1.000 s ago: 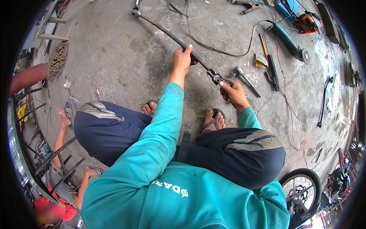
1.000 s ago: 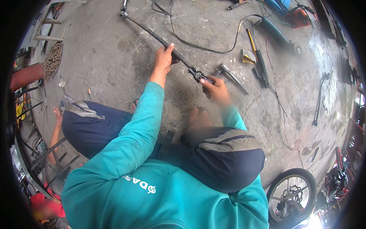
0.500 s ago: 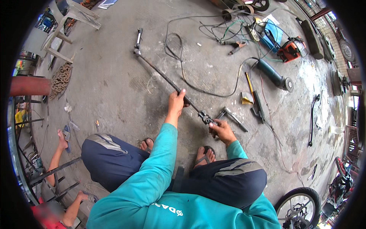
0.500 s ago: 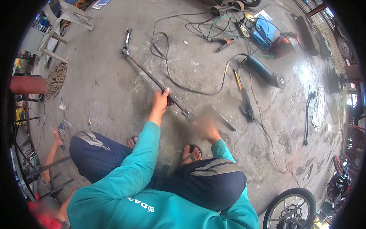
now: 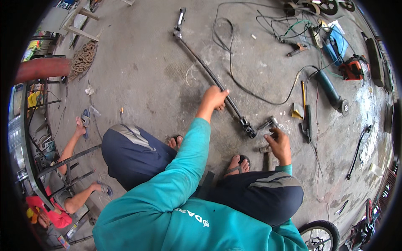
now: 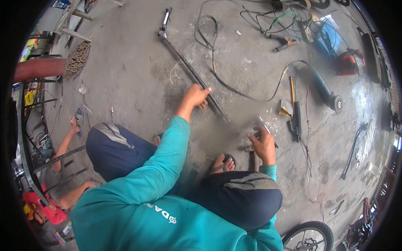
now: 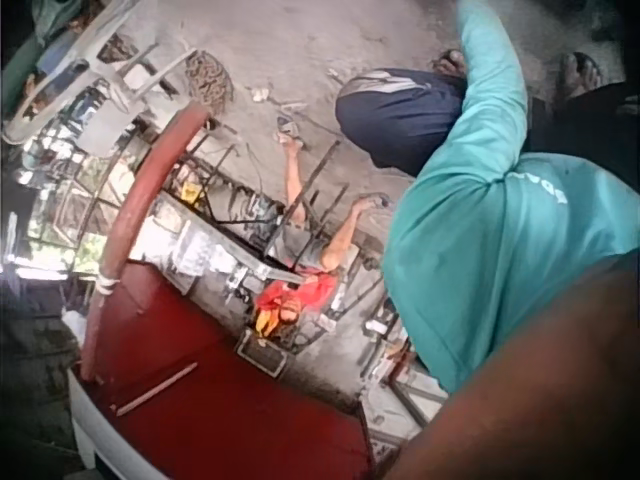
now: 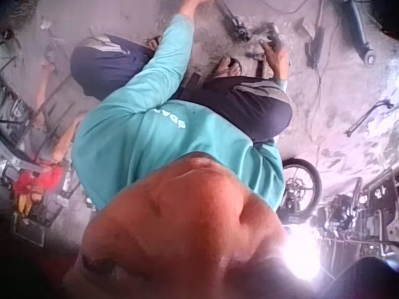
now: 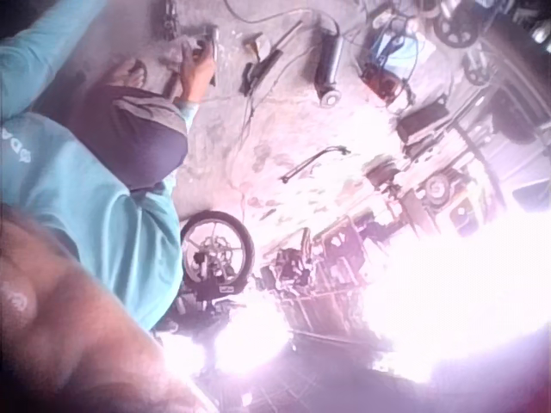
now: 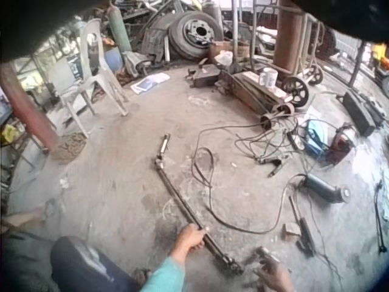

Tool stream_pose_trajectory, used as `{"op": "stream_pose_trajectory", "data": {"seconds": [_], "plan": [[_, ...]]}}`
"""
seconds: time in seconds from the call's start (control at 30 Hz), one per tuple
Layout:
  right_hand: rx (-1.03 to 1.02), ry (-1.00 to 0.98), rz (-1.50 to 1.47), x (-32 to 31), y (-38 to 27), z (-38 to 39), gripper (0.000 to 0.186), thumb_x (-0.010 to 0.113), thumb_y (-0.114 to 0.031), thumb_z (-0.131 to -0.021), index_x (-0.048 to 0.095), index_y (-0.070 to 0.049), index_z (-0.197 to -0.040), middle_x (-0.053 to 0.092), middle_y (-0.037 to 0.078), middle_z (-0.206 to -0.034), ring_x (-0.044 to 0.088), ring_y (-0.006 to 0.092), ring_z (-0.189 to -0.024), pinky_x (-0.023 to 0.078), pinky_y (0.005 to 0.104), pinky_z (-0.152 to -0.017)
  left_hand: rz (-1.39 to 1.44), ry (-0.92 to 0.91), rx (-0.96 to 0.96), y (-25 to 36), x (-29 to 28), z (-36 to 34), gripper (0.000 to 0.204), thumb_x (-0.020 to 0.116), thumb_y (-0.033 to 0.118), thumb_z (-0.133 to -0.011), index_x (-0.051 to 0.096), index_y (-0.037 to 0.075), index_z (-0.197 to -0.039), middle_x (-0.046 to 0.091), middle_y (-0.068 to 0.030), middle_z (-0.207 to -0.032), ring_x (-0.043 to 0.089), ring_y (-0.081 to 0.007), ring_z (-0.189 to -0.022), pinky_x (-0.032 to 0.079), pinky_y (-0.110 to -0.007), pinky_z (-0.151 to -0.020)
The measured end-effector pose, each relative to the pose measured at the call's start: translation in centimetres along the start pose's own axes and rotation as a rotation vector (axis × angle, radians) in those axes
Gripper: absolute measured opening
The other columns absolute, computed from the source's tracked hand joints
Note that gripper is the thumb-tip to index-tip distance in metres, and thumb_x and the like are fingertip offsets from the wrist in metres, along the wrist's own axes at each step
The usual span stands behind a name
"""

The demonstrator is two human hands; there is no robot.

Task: The person sits on the floor and uses a hammer and a wrench to work on a mechanical part attached to a long metal rod. They repeatedly strike the part with the hammer and adjust it with the wrench.

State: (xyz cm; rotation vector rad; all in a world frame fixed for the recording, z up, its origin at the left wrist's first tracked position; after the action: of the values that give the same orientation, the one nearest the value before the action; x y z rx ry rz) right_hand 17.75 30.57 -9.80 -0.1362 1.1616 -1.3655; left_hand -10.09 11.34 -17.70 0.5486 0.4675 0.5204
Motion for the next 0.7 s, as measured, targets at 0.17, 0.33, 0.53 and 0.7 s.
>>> {"op": "stream_pose_trajectory", "data": {"seconds": [0.17, 0.33, 0.53, 0.7], "plan": [[0.091, -0.131, -0.646, -3.0, -1.9, 2.1, 0.04, 0.071, -0.022, -0.094, 0.061, 0.006, -0.121, 0.071, 0.01, -0.091, 0.065, 0.016, -0.074, 0.051, 0.0297, -0.068, -0.224, 0.345, 0.119, 8.3, -10.5, -0.8, 0.062, 0.074, 0.047, -0.088, 0.065, -0.008, -0.115, 0.073, -0.0209, -0.083, 0.074, -0.0302, -0.086, 0.055, -0.045, -0.086], [-0.057, -0.314, -0.887, -7.9, -8.7, 6.3, 0.09, 0.068, -0.062, -0.081, 0.056, 0.011, -0.131, 0.067, 0.022, -0.11, 0.066, 0.0299, -0.099, 0.05, 0.0379, -0.09, 0.205, 0.486, 0.401, 17.6, -26.3, -9.3, 0.033, 0.064, 0.04, -0.097, 0.067, 0.007, -0.099, 0.065, -0.0052, -0.076, 0.062, -0.0176, -0.056, 0.055, -0.039, -0.053], [0.061, -0.08, -0.517, -13.1, -13.8, 11.6, 0.088, 0.064, -0.067, -0.079, 0.066, 0.011, -0.12, 0.066, 0.023, -0.121, 0.062, 0.0321, -0.115, 0.041, 0.0387, -0.106, 0.05, 0.366, 0.427, 22.5, -31.7, -9.4, 0.039, 0.071, 0.041, -0.093, 0.07, 0.003, -0.09, 0.067, -0.0082, -0.073, 0.063, -0.0176, -0.062, 0.052, -0.036, -0.056], [0.319, 0.301, -0.314, -15.8, -13.0, 16.7, 0.054, 0.062, -0.043, -0.095, 0.07, 0.007, -0.115, 0.071, 0.013, -0.106, 0.065, 0.0207, -0.097, 0.048, 0.0303, -0.092, -0.654, 0.417, 0.135, 8.1, -37.4, -11.7, 0.071, 0.075, 0.055, -0.083, 0.068, -0.005, -0.122, 0.066, -0.0302, -0.123, 0.064, -0.0422, -0.118, 0.053, -0.048, -0.095]]}}
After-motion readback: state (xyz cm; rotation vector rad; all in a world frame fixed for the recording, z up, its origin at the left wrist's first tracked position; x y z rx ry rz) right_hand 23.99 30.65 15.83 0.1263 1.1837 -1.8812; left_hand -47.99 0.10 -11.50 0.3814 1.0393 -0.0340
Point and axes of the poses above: each hand's wrist, its own z-axis away from the middle knuckle, its own x-axis out of the palm, y = z × x, the point moved 8 cm from there along -z, towards the middle knuckle
